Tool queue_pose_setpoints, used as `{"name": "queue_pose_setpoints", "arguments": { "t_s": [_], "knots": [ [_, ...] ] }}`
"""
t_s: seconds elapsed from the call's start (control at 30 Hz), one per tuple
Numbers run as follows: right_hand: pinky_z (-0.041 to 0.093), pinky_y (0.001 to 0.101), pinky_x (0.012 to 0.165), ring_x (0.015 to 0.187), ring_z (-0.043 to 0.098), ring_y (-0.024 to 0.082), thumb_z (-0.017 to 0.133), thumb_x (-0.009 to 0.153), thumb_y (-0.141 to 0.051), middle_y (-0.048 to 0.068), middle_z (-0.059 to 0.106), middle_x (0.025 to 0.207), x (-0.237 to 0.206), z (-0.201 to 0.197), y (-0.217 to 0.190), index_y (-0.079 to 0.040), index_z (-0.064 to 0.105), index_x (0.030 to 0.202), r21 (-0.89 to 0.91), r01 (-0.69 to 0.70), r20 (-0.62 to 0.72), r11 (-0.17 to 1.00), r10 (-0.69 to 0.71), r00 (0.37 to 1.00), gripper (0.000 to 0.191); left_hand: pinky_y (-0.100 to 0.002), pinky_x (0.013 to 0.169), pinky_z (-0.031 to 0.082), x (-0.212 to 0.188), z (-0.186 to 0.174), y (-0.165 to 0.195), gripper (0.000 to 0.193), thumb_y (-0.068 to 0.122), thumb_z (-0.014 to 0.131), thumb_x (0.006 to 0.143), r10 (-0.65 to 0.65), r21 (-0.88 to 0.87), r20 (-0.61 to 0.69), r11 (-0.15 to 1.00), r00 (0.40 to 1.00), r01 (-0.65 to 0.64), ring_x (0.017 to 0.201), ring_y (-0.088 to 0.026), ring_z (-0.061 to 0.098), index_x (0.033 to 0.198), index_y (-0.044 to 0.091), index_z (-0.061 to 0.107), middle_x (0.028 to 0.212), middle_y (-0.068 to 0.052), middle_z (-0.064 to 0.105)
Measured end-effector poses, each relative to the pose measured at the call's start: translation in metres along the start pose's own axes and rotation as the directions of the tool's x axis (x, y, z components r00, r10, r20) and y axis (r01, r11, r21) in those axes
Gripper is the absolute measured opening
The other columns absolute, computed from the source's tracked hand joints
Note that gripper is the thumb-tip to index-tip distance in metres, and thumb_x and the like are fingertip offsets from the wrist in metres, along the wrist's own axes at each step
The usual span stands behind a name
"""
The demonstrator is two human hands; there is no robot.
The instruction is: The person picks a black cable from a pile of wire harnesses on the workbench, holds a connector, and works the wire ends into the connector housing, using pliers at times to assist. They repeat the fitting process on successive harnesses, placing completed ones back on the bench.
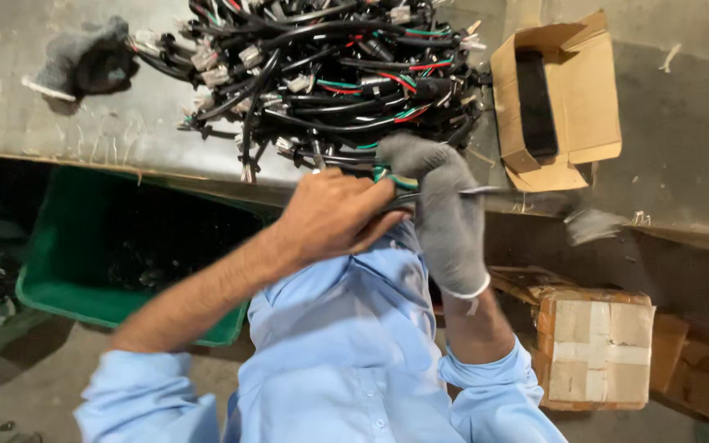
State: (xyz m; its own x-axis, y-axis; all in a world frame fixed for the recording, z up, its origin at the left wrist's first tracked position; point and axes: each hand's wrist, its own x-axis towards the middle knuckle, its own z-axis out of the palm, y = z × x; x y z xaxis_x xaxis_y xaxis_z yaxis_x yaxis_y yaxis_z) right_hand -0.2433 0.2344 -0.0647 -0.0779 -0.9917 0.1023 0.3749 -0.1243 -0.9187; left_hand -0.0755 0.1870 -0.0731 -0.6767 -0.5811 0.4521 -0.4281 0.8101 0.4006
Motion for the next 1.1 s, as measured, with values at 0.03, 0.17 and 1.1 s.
{"name": "queue_pose_setpoints", "arguments": {
  "t_s": [0.03, 0.17, 1.1],
  "knots": [
    [0.048, 0.0367, 0.093, 0.099, 0.058, 0.02, 0.051, 0.111, -0.044, 0.01, 0.068, 0.11, -0.002, -0.005, -0.004, -0.008, 0.057, 0.101, 0.084, -0.038, 0.051, 0.996, 0.033, 0.998, 0.038, -0.04, 0.061, 0.049, -0.016, 0.012, -0.001, 0.028, 0.034, 0.077, 0.095, -0.1, -0.166, 0.046, 0.98, 0.994, 0.106, 0.068, -0.026, 0.063, 0.092, 0.009, 0.064, 0.075, -0.008, 0.063],
    [0.043, 0.038, 0.087, 0.082, 0.046, 0.018, 0.047, 0.107, -0.053, -0.003, 0.042, 0.077, -0.002, -0.017, 0.005, -0.015, 0.046, 0.091, 0.538, -0.252, 0.095, 0.804, 0.239, 0.966, 0.042, -0.03, 0.082, 0.053, -0.066, 0.05, -0.003, 0.031, 0.021, 0.074, 0.096, -0.361, -0.697, 0.114, 0.635, 0.926, 0.333, 0.093, -0.016, 0.067, 0.12, 0.005, 0.062, 0.104, -0.01, 0.07],
    [0.056, 0.039, 0.077, 0.086, 0.07, 0.03, 0.059, 0.1, -0.019, 0.01, 0.071, 0.097, -0.007, -0.014, 0.001, -0.007, 0.068, 0.111, -0.757, 0.124, 0.493, 0.641, 0.436, 0.753, 0.018, -0.028, 0.082, 0.047, -0.118, 0.024, -0.02, 0.048, 0.016, 0.078, 0.09, -0.492, -0.828, 0.175, 0.395, 0.853, 0.398, 0.093, -0.009, 0.052, 0.13, 0.006, 0.053, 0.105, -0.004, 0.053]
  ]
}}
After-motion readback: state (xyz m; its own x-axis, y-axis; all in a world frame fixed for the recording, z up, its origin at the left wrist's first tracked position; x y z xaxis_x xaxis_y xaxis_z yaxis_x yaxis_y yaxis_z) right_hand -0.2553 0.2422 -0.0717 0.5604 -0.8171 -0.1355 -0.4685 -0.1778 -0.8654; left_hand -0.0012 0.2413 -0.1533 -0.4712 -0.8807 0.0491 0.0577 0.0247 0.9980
